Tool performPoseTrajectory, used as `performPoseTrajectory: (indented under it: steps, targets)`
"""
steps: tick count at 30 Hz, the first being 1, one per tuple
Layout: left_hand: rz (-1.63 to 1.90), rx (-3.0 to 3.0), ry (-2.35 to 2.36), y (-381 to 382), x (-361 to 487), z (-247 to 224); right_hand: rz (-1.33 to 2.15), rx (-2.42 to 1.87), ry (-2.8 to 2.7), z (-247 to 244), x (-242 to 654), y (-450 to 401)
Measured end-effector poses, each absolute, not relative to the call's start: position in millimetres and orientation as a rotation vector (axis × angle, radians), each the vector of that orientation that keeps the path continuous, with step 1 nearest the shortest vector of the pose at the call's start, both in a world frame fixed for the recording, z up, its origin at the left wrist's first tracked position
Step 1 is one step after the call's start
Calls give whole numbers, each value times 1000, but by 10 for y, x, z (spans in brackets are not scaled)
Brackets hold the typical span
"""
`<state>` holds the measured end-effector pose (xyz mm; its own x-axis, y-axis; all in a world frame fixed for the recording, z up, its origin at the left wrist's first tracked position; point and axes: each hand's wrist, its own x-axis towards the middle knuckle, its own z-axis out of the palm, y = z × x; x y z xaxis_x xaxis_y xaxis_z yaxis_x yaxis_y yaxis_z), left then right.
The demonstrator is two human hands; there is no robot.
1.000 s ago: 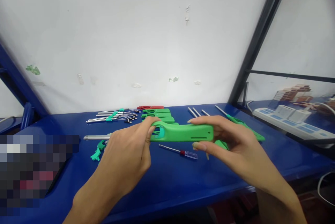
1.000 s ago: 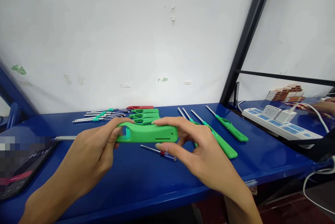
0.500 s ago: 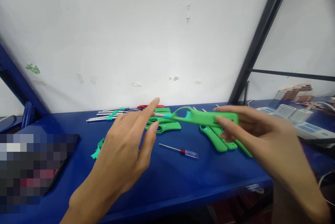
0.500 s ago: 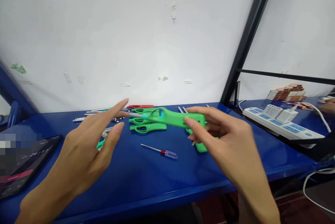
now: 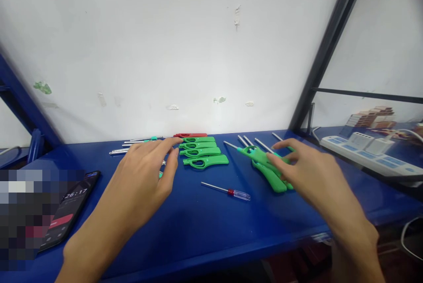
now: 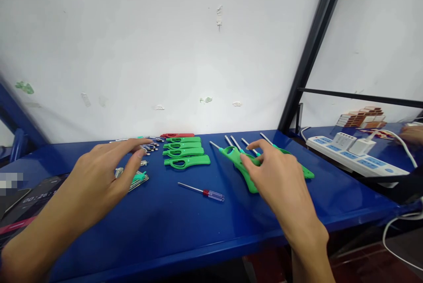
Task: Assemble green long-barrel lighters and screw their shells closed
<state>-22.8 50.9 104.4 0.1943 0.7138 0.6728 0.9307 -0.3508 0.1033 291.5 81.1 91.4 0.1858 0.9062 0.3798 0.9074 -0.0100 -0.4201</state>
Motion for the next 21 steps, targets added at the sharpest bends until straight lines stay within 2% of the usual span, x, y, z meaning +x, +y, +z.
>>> performPoseTrajectory:
  steps: [3, 8, 12, 15, 21]
  targets:
    - [-933, -2147, -1612, 506, -277, 1065, -11, -2036, -1921, 793, 2888, 894]
    - [-943, -2181, -1695, 473, -327, 1109, 99, -2039, -2139, 637, 2869, 989]
    - [-957, -2217, -1755, 441, -329, 1138, 17, -2036, -2188, 645, 2901, 1013]
    - [-974, -2228, -1759, 435, -355, 1147, -24, -1907, -2260, 712, 2840, 1005]
    - [-1031, -2155, -1710, 399, -564, 1234, -79, -1370, -2617, 848, 2382, 1261]
